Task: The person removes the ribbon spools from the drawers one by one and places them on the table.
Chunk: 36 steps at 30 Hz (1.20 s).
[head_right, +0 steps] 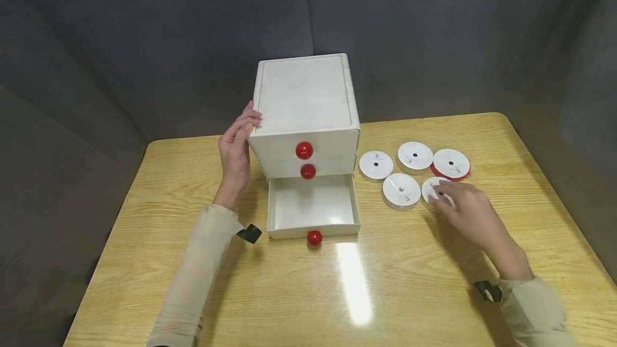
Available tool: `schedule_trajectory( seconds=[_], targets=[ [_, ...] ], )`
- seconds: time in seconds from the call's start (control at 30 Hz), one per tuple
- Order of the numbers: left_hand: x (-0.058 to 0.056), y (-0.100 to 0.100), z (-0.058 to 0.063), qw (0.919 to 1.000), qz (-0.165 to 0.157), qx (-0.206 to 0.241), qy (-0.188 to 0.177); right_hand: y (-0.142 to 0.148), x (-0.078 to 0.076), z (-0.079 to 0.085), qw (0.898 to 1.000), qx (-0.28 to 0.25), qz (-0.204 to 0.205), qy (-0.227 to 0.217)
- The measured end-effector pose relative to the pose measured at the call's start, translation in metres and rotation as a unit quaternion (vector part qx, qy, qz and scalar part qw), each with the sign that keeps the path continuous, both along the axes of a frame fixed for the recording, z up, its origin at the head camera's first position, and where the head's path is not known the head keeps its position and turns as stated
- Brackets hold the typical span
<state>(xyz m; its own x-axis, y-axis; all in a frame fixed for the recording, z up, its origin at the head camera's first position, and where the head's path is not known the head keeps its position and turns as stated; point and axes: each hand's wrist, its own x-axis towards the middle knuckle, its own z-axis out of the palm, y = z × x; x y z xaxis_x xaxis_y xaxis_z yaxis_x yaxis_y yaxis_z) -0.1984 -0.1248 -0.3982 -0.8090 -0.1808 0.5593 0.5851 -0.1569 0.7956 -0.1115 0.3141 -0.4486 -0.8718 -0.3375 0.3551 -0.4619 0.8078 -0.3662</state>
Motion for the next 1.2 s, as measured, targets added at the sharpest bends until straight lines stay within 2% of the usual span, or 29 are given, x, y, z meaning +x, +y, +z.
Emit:
schedule_trajectory(
  seconds=[0.13,0.27,0.43,0.6,0.73,0.83,1.0,1.2],
  targets=[
    [0.000,0.000,0.000,1.0000,0.002,0.002,0.003,-0.035,0.009,0.016,0.997,-0.039,0.048,0.056],
    [0.000,0.001,0.000,1.0000,-0.001,-0.001,-0.003,-0.068,0.017,0.024,0.988,-0.066,0.111,0.079],
    [0.001,0.002,0.001,0.9999,0.000,-0.006,-0.015,-0.104,0.027,0.026,0.976,-0.098,0.190,0.052],
    [0.001,0.001,0.001,0.9999,0.001,-0.001,-0.010,-0.135,0.036,0.018,0.962,-0.100,0.252,-0.005],
    [0.001,0.000,0.001,1.0000,-0.002,0.001,-0.006,-0.154,0.037,0.006,0.959,-0.056,0.274,-0.054],
    [0.001,0.000,0.001,1.0000,-0.003,0.001,-0.008,-0.167,0.036,-0.003,0.956,-0.027,0.286,-0.064],
    [0.000,0.000,0.001,0.9999,-0.005,0.000,-0.013,-0.189,0.036,-0.013,0.957,-0.025,0.286,-0.042],
    [0.000,-0.001,0.000,0.9999,-0.004,0.000,-0.013,-0.207,0.037,-0.014,0.964,-0.039,0.262,-0.008]
  ],
)
